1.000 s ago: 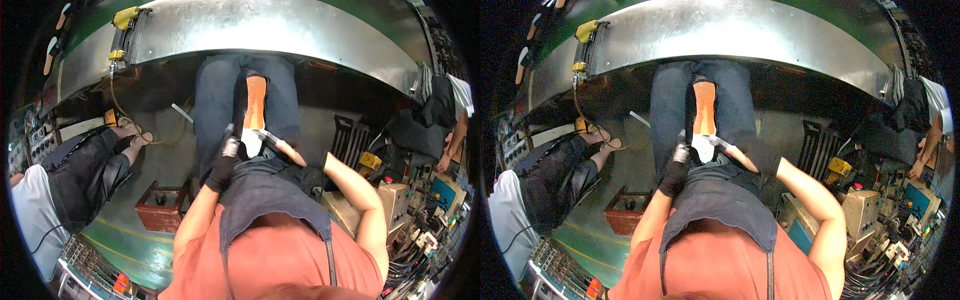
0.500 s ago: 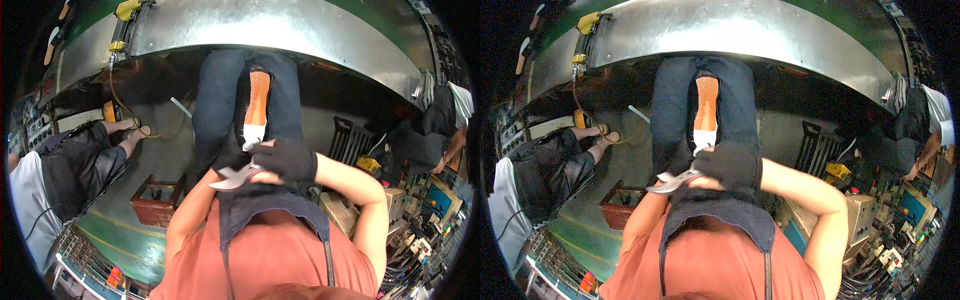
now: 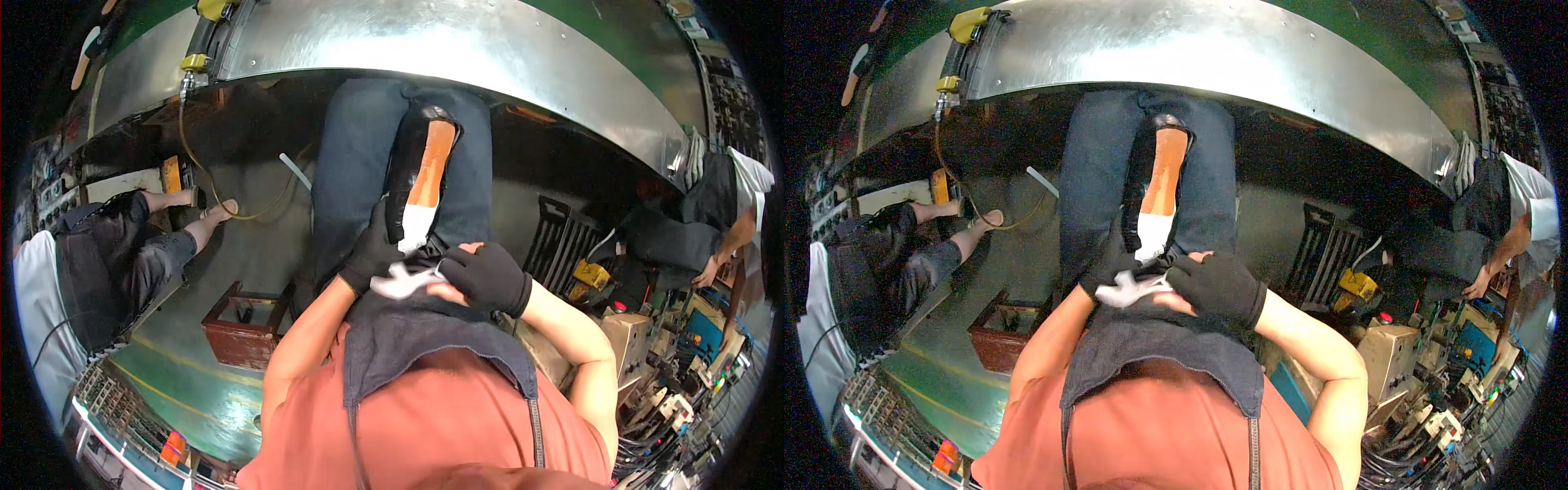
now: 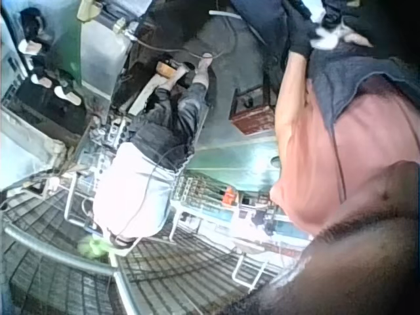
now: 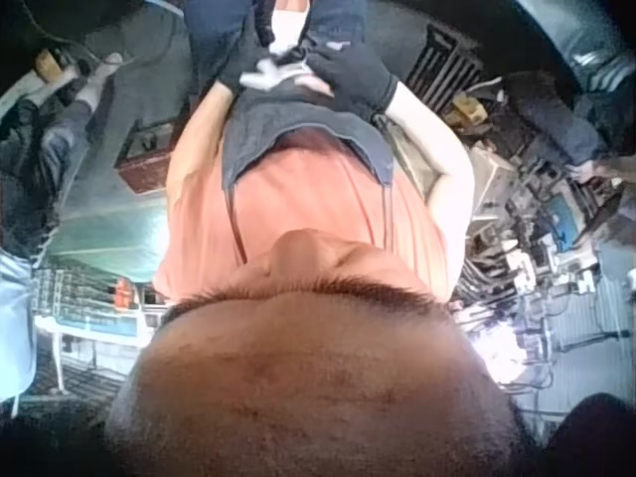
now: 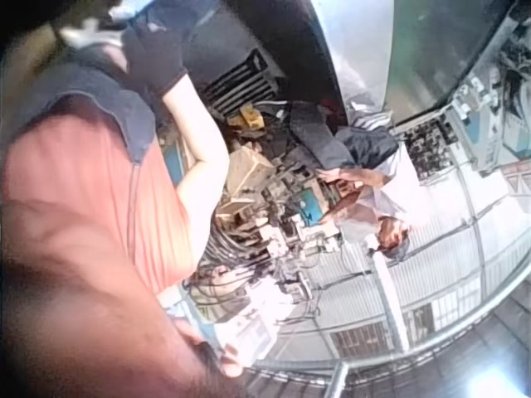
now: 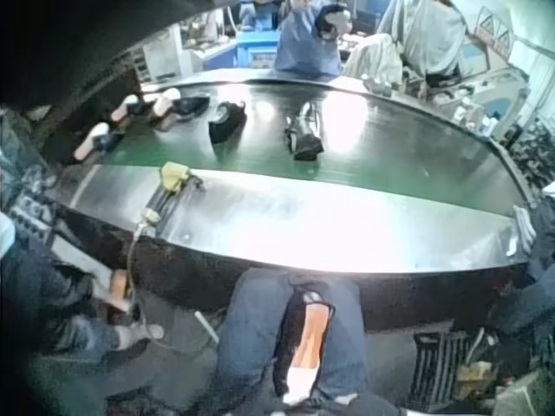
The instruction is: The person uses a metal scraper tool to remove material from the sole of a black shoe held on their lap. They repeatedly scrape the sole, rotate the shoe to access different areas, and place the shoe on a nearby metal table before picking it up again to continue the process.
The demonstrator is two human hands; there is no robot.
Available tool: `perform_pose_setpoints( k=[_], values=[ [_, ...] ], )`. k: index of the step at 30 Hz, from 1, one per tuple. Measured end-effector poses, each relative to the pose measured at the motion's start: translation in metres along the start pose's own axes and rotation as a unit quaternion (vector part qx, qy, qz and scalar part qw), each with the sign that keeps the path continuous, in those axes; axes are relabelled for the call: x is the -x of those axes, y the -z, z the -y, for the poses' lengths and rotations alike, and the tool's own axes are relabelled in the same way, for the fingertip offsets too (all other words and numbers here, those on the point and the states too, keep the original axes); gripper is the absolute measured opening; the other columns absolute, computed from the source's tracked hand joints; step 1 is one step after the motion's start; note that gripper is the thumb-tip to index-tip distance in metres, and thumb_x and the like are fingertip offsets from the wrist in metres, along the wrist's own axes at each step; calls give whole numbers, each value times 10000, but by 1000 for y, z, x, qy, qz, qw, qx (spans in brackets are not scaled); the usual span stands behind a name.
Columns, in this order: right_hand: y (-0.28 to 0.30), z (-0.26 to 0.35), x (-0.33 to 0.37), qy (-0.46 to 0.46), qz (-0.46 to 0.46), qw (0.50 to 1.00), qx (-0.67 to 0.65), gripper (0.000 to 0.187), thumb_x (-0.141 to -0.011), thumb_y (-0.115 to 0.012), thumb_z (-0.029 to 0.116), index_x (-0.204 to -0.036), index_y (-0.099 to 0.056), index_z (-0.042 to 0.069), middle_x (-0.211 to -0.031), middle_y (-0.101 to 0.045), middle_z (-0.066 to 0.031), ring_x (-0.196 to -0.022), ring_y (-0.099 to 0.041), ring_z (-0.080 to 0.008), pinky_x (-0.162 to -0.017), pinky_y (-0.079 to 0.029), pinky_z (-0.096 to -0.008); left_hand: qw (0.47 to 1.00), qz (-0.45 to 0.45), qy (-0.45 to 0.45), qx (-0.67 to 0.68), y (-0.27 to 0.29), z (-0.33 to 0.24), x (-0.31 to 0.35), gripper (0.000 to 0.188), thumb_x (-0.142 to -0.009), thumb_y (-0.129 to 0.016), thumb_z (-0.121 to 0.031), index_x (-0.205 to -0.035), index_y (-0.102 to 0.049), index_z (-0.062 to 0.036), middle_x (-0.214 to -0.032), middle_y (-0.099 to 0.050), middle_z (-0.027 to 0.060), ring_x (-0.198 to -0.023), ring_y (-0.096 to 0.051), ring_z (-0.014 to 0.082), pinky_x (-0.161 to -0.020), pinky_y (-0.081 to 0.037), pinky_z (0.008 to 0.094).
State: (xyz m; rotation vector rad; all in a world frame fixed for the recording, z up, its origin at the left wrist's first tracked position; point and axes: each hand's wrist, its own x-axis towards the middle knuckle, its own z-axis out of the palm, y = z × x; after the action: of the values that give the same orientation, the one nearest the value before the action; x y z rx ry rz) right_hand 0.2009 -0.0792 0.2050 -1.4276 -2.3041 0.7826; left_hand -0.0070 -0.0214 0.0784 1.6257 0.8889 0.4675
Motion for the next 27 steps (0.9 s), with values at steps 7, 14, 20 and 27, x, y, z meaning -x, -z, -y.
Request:
perform_pose_setpoints(
  k=[7, 14, 20, 27],
  values=[
    [4, -13, -5, -285, -74, 937, -185, 340, -978, -504, 296, -866, -606, -8, -723, -601, -208, -609, -585, -318, -591, -451, -403, 994, -26, 86, 65, 0, -23, 0, 867, -793, -770, -264, -1426, -256, 33, -1253, -541, 250, -1136, -572, 301, -932, -459, 387],
    [-22, -38, 35, -277, -62, 944, -171, 265, -959, -551, 274, -974, -632, 22, -799, -619, -175, -712, -599, -309, -652, -463, -402, 962, 40, -13, -271, 109, -94, 24, 672, -744, -772, -278, -1301, -498, -19, -1170, -617, 191, -981, -643, 386, -845, -513, 430],
    [-16, -5, 76, -217, 23, 958, -184, 213, -919, -560, 239, -918, -642, 42, -729, -579, -181, -679, -571, -367, -618, -439, -404, 997, -68, 13, 35, 121, -149, -37, 741, -768, -776, -120, -1386, -382, -11, -1319, -528, 156, -1222, -517, 277, -1039, -414, 391],
    [5, -5, 74, -409, -11, 787, -462, 340, -1018, -453, 316, -1013, -617, 18, -818, -591, 18, -720, -541, -101, -673, -457, -267, 995, -75, -52, -41, 3, -27, -35, 635, -913, -622, -257, -1408, -359, 41, -1452, -389, 236, -1379, -355, 314, -1117, -295, 362]
  ],
)
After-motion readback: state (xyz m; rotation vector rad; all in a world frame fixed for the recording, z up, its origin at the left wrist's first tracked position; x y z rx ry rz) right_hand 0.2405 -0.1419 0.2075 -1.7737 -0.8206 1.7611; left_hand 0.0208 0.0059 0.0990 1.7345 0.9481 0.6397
